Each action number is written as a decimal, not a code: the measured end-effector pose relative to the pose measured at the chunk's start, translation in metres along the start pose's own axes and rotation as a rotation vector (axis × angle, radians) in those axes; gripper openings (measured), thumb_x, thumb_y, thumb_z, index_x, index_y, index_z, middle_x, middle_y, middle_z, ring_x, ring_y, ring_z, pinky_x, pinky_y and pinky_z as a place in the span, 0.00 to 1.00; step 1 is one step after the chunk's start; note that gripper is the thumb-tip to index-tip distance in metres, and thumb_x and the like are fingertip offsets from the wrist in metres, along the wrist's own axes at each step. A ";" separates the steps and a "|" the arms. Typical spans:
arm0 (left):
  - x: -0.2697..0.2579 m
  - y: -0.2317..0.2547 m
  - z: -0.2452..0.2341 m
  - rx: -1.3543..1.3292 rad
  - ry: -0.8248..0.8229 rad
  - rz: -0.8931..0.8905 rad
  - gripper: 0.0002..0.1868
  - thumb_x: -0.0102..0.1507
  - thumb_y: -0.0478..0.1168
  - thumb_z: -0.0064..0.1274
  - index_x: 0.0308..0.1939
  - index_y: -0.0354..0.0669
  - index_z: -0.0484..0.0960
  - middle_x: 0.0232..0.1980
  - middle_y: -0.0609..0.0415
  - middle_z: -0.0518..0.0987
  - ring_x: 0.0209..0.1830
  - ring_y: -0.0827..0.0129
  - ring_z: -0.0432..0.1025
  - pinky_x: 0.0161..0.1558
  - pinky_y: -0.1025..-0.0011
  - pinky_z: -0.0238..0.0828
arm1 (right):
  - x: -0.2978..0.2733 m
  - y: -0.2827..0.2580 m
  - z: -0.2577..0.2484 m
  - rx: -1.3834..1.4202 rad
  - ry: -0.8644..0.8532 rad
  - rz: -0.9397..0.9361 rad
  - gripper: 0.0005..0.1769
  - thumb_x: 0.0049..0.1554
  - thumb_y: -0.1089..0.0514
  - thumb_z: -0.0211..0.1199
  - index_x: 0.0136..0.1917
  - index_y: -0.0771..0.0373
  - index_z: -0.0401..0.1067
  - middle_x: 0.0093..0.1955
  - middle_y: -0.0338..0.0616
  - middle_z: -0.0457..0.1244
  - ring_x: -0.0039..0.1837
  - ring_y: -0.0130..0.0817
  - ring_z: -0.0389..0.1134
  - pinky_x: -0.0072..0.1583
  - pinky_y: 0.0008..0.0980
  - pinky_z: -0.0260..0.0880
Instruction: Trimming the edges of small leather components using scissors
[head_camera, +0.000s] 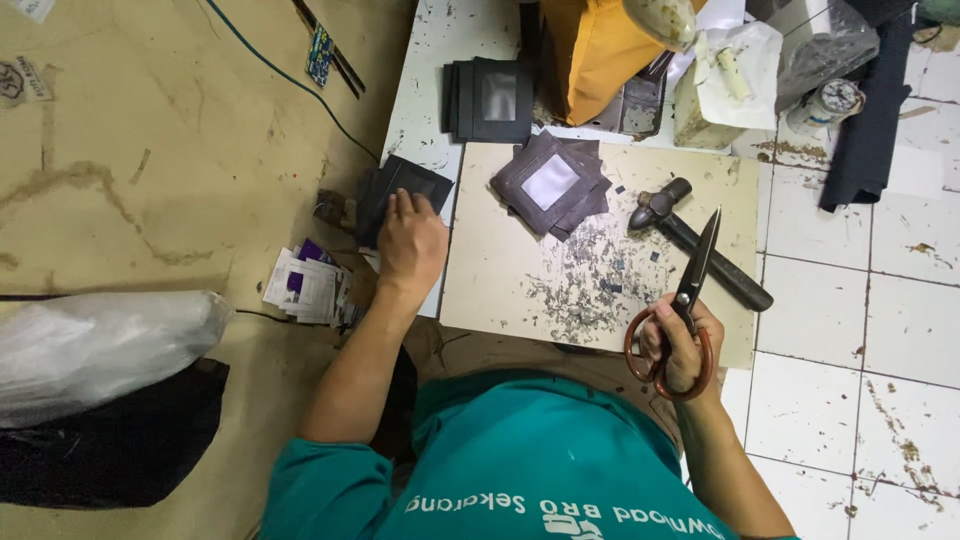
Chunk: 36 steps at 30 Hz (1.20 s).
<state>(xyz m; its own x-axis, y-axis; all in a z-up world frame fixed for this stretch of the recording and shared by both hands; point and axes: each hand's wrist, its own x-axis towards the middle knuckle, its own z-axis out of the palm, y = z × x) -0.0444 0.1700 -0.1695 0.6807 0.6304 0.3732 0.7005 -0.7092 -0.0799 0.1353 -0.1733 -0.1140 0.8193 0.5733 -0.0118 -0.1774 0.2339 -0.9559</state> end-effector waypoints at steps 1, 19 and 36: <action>0.000 0.005 -0.005 0.000 0.001 -0.002 0.25 0.55 0.42 0.62 0.51 0.25 0.82 0.54 0.27 0.80 0.55 0.42 0.78 0.59 0.59 0.74 | 0.000 0.000 0.000 0.000 -0.002 -0.001 0.10 0.66 0.61 0.55 0.46 0.72 0.66 0.20 0.46 0.50 0.19 0.28 0.49 0.22 0.29 0.54; 0.002 0.022 -0.136 -0.293 0.127 0.054 0.09 0.70 0.33 0.43 0.44 0.34 0.79 0.27 0.47 0.76 0.19 0.55 0.77 0.19 0.64 0.74 | -0.005 -0.021 0.019 -0.150 -0.104 -0.027 0.11 0.65 0.58 0.59 0.45 0.69 0.71 0.23 0.49 0.60 0.22 0.30 0.60 0.27 0.27 0.61; -0.030 0.117 -0.172 -1.863 -0.357 -0.225 0.18 0.67 0.28 0.53 0.62 0.31 0.78 0.43 0.39 0.86 0.39 0.72 0.79 0.40 0.74 0.81 | -0.018 -0.067 0.056 0.039 0.060 0.125 0.09 0.54 0.69 0.70 0.46 0.72 0.71 0.31 0.55 0.66 0.31 0.42 0.73 0.29 0.39 0.77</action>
<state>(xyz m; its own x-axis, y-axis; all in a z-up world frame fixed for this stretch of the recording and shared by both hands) -0.0197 0.0138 -0.0309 0.7995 0.5997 0.0339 -0.1501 0.1448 0.9780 0.1018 -0.1554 -0.0328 0.8206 0.5518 -0.1487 -0.3001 0.1948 -0.9338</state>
